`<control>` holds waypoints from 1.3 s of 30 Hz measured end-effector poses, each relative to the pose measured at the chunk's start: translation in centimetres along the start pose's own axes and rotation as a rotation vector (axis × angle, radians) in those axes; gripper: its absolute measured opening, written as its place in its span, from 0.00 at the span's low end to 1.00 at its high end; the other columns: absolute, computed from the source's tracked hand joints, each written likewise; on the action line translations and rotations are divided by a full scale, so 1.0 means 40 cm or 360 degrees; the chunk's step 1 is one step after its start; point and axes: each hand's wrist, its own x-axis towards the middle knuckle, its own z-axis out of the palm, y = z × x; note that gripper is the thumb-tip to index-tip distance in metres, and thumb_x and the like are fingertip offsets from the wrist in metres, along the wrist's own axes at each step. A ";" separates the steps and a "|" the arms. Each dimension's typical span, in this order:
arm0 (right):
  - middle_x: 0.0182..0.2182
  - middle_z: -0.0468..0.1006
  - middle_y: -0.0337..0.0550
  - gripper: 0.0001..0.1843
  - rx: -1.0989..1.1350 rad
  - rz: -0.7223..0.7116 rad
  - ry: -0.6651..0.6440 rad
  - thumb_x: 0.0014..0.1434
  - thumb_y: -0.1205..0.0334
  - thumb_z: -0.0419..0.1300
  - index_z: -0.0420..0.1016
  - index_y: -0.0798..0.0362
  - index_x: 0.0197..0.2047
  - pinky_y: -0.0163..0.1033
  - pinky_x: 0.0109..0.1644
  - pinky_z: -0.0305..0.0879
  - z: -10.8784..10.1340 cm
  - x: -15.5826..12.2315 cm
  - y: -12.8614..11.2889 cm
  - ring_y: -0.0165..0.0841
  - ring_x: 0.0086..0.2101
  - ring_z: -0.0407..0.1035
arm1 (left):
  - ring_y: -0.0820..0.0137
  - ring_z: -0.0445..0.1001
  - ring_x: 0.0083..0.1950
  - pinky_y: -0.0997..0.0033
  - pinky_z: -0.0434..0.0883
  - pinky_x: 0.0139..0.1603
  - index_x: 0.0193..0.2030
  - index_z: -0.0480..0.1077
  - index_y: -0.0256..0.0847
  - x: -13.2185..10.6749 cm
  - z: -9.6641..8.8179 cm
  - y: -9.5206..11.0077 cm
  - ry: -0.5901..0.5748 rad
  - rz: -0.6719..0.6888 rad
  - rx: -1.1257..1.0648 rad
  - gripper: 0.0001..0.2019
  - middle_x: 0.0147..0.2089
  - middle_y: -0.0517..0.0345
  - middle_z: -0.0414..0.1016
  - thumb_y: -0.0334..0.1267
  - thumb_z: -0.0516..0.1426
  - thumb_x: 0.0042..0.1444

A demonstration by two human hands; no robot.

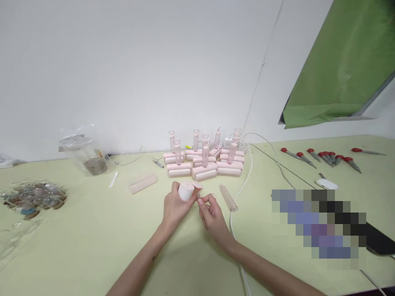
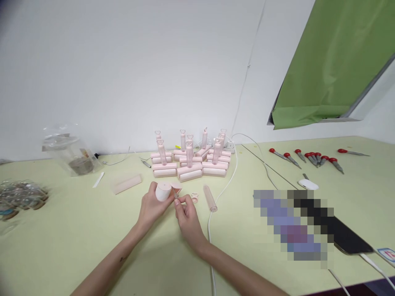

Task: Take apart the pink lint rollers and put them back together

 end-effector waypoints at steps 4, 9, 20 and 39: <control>0.14 0.47 0.26 0.16 -0.0126 0.0042 -0.0046 0.56 0.45 0.48 0.54 0.50 0.30 0.29 0.17 0.39 -0.025 0.018 -0.016 0.22 0.14 0.40 | 0.65 0.72 0.30 0.75 0.59 0.23 0.33 0.56 0.43 0.015 -0.002 0.020 -0.0028 -0.0051 -0.0169 0.17 0.28 0.60 0.71 0.51 0.57 0.43; 0.13 0.49 0.26 0.19 -0.0494 0.0066 -0.0042 0.52 0.45 0.52 0.60 0.51 0.39 0.29 0.19 0.42 -0.059 0.032 -0.028 0.24 0.15 0.46 | 0.65 0.72 0.36 0.74 0.64 0.29 0.36 0.61 0.40 0.023 -0.016 -0.018 -0.0183 -0.0029 -0.0386 0.17 0.35 0.56 0.73 0.48 0.58 0.43; 0.22 0.69 0.37 0.15 -0.1479 0.0007 -0.0021 0.58 0.51 0.45 0.66 0.49 0.37 0.32 0.25 0.50 -0.066 0.053 -0.027 0.34 0.25 0.65 | 0.64 0.72 0.34 0.71 0.64 0.29 0.39 0.60 0.40 0.018 -0.018 -0.061 -0.0194 -0.0076 -0.0243 0.21 0.34 0.54 0.73 0.51 0.56 0.43; 0.43 0.69 0.45 0.08 -0.1565 -0.0557 -0.0671 0.53 0.63 0.53 0.71 0.55 0.36 0.38 0.38 0.60 0.220 0.304 -0.005 0.35 0.37 0.67 | 0.63 0.73 0.32 0.74 0.58 0.25 0.41 0.57 0.44 0.027 -0.214 -0.152 0.0433 -0.0138 0.0492 0.14 0.30 0.58 0.72 0.47 0.49 0.50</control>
